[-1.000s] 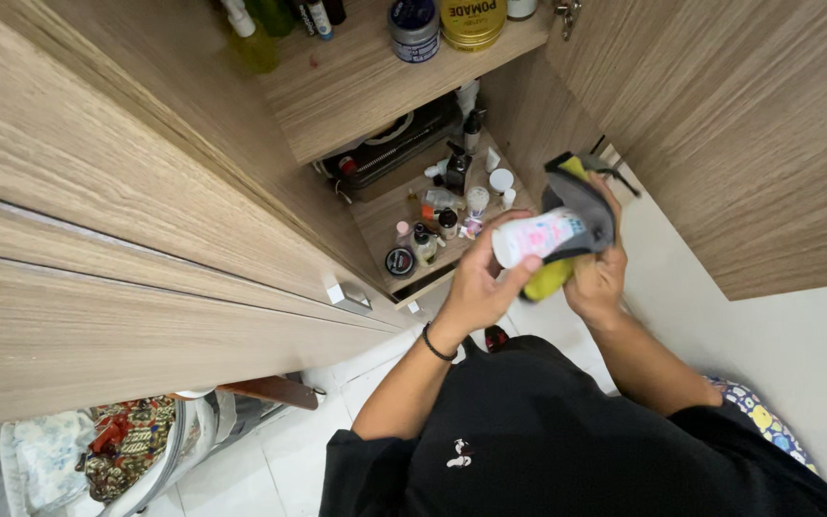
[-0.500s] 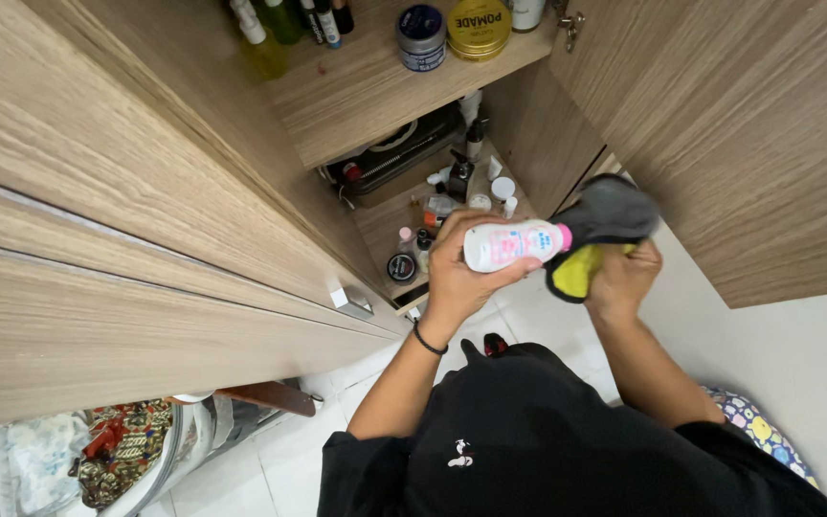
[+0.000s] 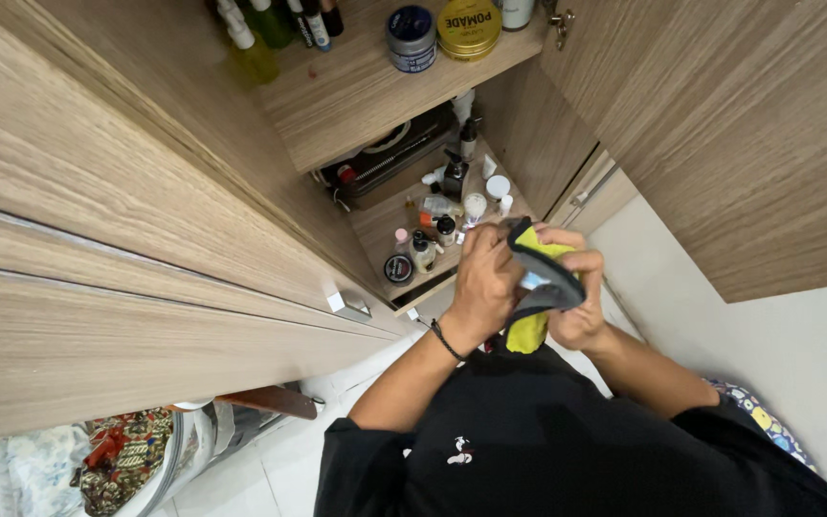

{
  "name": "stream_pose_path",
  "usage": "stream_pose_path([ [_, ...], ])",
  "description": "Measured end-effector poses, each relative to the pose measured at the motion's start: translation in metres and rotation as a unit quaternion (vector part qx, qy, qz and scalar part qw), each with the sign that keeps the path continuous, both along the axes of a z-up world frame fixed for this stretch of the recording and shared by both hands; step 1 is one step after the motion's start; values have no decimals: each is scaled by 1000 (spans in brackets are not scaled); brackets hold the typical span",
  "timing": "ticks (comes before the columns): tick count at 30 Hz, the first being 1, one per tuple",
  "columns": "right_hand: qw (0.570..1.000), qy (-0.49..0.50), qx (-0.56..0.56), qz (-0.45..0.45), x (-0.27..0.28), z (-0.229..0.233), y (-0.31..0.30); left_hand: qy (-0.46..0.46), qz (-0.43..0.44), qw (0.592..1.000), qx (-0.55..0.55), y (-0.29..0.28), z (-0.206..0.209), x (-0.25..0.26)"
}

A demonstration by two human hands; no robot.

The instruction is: The person wipes multiple cosmetic containers with a cloth and places them into a wooden cabinet. They handle tubes, jars, and bottles one at a time, wiping each before arranging them on the cabinet shelves.

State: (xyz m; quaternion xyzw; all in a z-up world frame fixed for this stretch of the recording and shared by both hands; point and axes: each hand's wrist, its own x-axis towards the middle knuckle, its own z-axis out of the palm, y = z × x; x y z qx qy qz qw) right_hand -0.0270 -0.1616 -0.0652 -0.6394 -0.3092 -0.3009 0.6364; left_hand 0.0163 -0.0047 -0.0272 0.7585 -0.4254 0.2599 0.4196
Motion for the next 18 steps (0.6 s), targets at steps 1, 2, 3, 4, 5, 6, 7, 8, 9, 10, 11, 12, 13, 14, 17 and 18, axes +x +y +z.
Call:
stream_pose_path([
  [1,999,3,32,17,2,-6,0,5,-11,1000,-12,1,1,0],
  [2,993,79,84,16,3,-11,-1,3,-3,1000,1,0,2,0],
  [3,979,155,134,16,2,-15,-3,2,4,1000,14,0,3,1],
  [4,956,230,183,18,3,-20,-5,0,12,1000,27,0,4,1],
  [5,965,189,178,30,6,-24,-5,2,15,999,28,0,4,2],
  [6,973,149,170,44,8,-26,-6,5,18,999,27,-1,5,3],
  [7,979,110,163,58,10,-28,-7,8,22,999,27,0,5,4],
  [8,971,147,163,98,12,-29,-8,37,18,999,25,1,5,5],
  [9,959,185,164,136,13,-29,-11,67,14,997,24,3,6,8],
  [10,945,224,167,173,13,-30,-11,98,9,995,24,5,7,9],
  [11,943,229,166,175,12,-30,-11,84,1,996,21,8,9,9],
  [12,942,232,165,177,14,-28,-14,68,-8,997,16,9,12,11],
  [13,942,234,163,179,16,-26,-17,52,-16,998,12,10,15,11],
  [14,956,207,139,157,16,-24,-21,42,-9,999,5,10,19,10],
  [17,976,160,131,62,21,-24,-27,73,-27,997,-27,11,27,6],
  [18,975,162,149,16,20,-27,-26,125,-59,989,-47,10,28,3],
])
